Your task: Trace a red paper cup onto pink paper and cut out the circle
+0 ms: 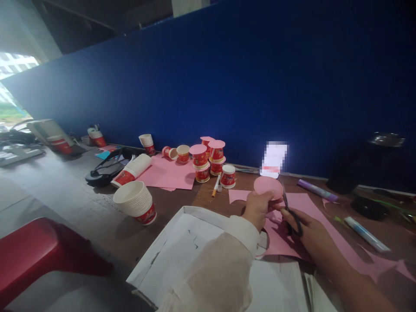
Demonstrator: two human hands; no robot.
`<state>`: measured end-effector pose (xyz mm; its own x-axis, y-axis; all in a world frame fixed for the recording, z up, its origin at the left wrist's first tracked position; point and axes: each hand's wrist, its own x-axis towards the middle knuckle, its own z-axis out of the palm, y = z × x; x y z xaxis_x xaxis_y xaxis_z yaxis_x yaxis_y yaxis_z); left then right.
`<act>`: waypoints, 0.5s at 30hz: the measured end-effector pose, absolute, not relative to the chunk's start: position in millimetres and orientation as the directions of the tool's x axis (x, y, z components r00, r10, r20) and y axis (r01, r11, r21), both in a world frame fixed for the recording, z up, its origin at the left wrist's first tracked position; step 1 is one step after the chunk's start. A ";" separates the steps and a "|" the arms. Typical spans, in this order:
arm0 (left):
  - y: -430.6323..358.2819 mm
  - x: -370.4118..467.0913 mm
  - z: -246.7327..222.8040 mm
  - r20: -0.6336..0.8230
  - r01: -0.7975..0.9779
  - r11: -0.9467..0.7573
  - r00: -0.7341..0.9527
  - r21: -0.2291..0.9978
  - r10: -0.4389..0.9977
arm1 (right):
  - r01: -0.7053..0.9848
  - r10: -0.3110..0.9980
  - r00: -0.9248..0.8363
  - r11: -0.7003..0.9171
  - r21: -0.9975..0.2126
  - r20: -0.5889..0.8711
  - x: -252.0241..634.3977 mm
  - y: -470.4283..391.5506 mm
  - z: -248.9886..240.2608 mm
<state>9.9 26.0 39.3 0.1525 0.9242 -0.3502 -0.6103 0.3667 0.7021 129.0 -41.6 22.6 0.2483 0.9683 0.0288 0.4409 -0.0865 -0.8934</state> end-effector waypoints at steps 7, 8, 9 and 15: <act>25.4 10.1 39.6 -0.353 -0.598 0.375 0.160 0.708 0.922 | 0.386 0.965 0.261 -0.142 -0.911 -0.040 128.3 -41.8 22.4; 25.4 10.3 39.5 -0.355 -0.599 0.374 0.156 0.708 0.922 | 0.392 0.964 0.262 -0.140 -0.909 -0.036 129.0 -41.5 21.9; 25.5 10.5 39.3 -0.357 -0.603 0.372 0.151 0.706 0.922 | 0.399 0.964 0.266 -0.138 -0.907 -0.030 129.8 -41.1 21.4; 26.0 11.0 38.0 -0.361 -0.614 0.372 0.148 0.696 0.921 | 0.416 0.971 0.240 -0.122 -0.901 -0.021 132.9 -38.8 21.0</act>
<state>11.0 26.0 38.0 0.1483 0.9206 -0.3612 -0.6137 0.3721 0.6964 132.9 -38.8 21.0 0.2397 0.9706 -0.0210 0.4161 -0.1222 -0.9011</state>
